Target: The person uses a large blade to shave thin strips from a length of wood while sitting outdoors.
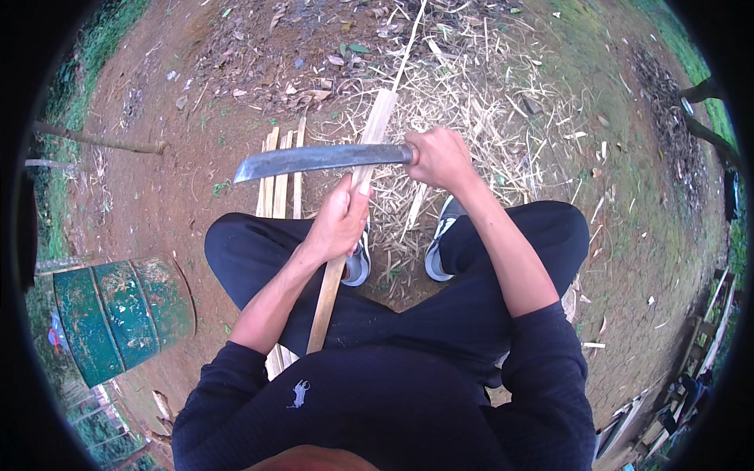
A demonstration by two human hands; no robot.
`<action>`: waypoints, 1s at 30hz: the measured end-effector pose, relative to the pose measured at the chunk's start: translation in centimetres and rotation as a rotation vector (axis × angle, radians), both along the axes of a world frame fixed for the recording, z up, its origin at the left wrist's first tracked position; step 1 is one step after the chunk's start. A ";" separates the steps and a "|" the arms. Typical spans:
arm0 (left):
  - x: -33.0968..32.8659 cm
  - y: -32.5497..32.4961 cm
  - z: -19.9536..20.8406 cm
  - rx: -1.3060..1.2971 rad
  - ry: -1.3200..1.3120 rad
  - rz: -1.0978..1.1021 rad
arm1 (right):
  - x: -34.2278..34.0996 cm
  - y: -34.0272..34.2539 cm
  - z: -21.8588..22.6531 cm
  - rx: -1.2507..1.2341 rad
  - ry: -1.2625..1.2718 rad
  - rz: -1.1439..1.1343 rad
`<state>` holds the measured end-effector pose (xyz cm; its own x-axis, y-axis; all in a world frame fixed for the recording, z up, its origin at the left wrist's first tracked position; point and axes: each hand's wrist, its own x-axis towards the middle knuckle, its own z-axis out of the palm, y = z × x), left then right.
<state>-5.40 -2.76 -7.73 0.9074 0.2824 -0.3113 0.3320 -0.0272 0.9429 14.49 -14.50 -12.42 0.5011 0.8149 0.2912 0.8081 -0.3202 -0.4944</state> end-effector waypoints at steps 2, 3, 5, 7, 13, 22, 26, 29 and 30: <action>-0.5 0.2 -0.5 -0.012 -0.030 0.006 | 1.1 -0.3 -1.8 -0.035 0.018 -0.061; -0.6 0.6 -0.4 -0.006 -0.048 0.010 | 2.6 -0.6 -2.9 -0.076 0.030 -0.116; -1.0 0.7 -0.1 -0.102 0.008 0.020 | 5.2 -1.1 -3.4 -0.224 0.132 -0.361; -1.0 -0.2 -0.2 -0.131 -0.048 -0.043 | 7.8 -2.9 -3.2 -0.340 0.282 -0.674; 0.3 1.7 -0.6 -0.232 -0.034 0.024 | 6.5 -3.3 -2.0 0.121 0.467 -0.656; 0.4 0.6 0.4 -0.135 0.031 -0.026 | -0.5 -0.8 2.2 -0.086 0.072 -0.073; 0.1 0.5 -0.9 0.054 0.002 -0.036 | -0.6 -0.6 0.5 -0.087 0.027 -0.039; -0.5 0.8 -2.4 0.114 -0.037 -0.014 | 0.7 -0.5 -2.3 0.032 0.037 -0.024; -0.5 1.0 -2.5 0.116 -0.050 -0.006 | 1.6 -0.6 -4.3 0.047 0.062 -0.110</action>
